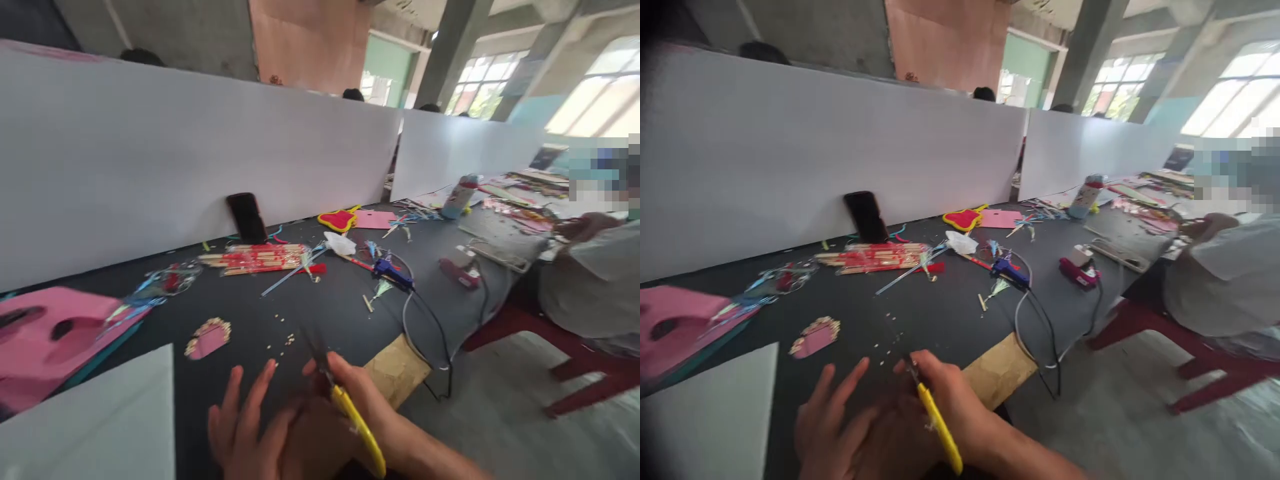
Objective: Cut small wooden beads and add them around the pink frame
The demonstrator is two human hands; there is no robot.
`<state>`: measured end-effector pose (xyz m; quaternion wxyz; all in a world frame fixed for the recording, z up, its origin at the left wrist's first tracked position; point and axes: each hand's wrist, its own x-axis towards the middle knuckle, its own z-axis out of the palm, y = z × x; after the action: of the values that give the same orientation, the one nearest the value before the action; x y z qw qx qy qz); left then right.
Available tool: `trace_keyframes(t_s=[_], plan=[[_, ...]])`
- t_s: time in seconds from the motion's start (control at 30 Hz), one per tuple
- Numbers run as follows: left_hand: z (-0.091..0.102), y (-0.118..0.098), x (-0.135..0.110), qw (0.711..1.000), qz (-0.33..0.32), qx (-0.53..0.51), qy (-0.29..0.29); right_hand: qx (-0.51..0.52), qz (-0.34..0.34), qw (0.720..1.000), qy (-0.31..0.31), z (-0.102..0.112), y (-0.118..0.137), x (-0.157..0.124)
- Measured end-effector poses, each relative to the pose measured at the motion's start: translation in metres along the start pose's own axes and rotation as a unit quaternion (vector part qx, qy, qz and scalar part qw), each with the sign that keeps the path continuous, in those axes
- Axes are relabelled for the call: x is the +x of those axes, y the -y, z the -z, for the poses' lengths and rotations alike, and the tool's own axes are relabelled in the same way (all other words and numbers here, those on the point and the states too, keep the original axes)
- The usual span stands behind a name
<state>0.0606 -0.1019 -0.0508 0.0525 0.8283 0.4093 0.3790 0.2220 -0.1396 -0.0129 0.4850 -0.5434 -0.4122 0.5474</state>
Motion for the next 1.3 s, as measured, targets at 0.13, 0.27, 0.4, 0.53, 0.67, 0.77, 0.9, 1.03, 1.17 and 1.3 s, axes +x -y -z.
trace_keyframes(t_s=[0.13, 0.27, 0.4, 0.53, 0.67, 0.77, 0.9, 1.03, 1.17, 1.3], plan=[[0.014, -0.009, 0.010, 0.999, 0.003, -0.017, 0.043, 0.001, -0.004, 1.000, 0.012, -0.003, 0.013, 0.002], [0.017, -0.015, 0.018, 0.996, 0.038, -0.068, 0.049, -0.045, 0.030, 0.998, -0.017, -0.003, 0.012, 0.004], [0.016, -0.019, 0.019, 0.987, 0.073, -0.132, 0.060, -0.158, 0.078, 0.984, -0.022, 0.005, 0.011, 0.004], [0.019, -0.013, 0.014, 0.975, 0.122, -0.180, 0.036, -0.322, 0.152, 0.928, -0.106, 0.033, 0.020, 0.006], [0.024, 0.001, 0.007, 0.963, 0.187, -0.196, -0.001, -0.498, 0.216, 0.817, -0.195, 0.074, 0.022, 0.003], [0.024, 0.005, 0.003, 0.956, 0.210, -0.203, -0.012, -0.550, 0.180, 0.787, -0.215, 0.095, 0.015, -0.001], [0.019, 0.001, 0.000, 0.959, 0.187, -0.212, -0.005, -0.586, 0.128, 0.772, -0.209, 0.104, 0.003, 0.003], [0.013, -0.001, 0.000, 0.966, 0.167, -0.196, -0.006, -0.648, 0.108, 0.729, -0.194, 0.106, -0.004, 0.021], [0.011, 0.001, 0.000, 0.967, 0.159, -0.197, -0.009, -0.695, 0.104, 0.693, -0.161, 0.111, 0.002, 0.045], [0.010, 0.001, 0.001, 0.971, 0.145, -0.188, -0.020, -0.720, 0.123, 0.671, -0.126, 0.114, 0.014, 0.066]])
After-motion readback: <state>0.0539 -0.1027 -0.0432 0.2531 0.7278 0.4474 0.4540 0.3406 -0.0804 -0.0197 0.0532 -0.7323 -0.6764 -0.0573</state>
